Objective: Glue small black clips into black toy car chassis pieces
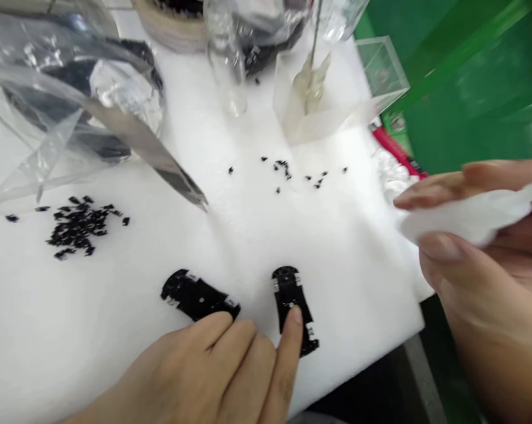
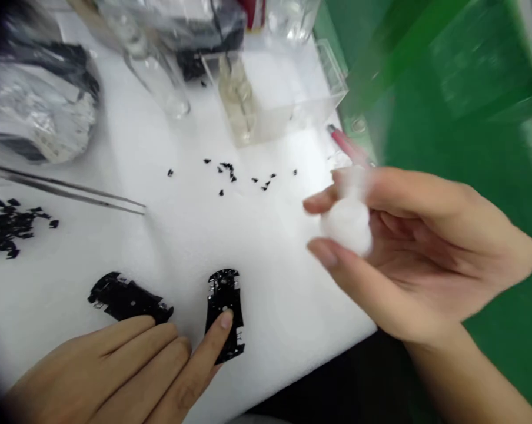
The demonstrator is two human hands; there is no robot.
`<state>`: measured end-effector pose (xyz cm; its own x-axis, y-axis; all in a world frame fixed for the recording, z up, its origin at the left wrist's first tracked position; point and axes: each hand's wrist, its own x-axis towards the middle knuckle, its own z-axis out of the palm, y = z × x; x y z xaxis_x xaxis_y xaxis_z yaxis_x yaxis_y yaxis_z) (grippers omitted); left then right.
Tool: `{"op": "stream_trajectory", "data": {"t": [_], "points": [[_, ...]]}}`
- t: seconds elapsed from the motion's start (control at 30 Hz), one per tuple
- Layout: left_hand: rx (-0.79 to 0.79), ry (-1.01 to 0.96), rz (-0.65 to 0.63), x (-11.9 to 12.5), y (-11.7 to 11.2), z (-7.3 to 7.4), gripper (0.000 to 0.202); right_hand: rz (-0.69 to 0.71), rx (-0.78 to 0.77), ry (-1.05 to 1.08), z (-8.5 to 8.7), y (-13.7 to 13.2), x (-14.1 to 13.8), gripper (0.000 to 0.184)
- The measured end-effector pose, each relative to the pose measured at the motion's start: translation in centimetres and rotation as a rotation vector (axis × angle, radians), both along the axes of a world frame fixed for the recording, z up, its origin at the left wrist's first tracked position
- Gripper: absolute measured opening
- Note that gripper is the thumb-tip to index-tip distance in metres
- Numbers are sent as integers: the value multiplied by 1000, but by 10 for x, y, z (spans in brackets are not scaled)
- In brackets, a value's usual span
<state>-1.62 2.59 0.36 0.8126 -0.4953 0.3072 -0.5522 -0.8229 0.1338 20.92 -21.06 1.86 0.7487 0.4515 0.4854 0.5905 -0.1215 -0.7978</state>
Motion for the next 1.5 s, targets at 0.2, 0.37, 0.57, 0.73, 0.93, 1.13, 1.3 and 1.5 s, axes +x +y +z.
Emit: {"op": "stream_trajectory", "data": {"t": [0.2, 0.37, 0.57, 0.73, 0.93, 1.13, 1.3, 1.5], "points": [[-9, -98, -69, 11, -2, -8, 62, -237, -241, -241, 1, -1, 48, 8], [-80, -176, -49, 22, -7, -4, 51, -314, -435, -145, -13, 6, 72, 17], [-27, -210, -62, 24, -6, 0, 49, -321, -450, -142, -20, 32, 85, 21], [-12, -252, -43, 23, -6, -3, 45, -312, -544, -170, -18, 37, 91, 22], [-1, -286, -26, 22, -8, -2, 42, -354, -442, -264, 25, 35, 28, 34], [-17, -271, 8, 21, -11, -5, 41, 420, -572, 9, 33, 138, -19, 45], [-31, -254, -6, 20, -11, -6, 43, 594, -513, -66, 58, 149, 1, 9], [-72, -196, 15, 19, -13, -6, 45, 518, -201, -15, 24, 73, 25, 30]]}}
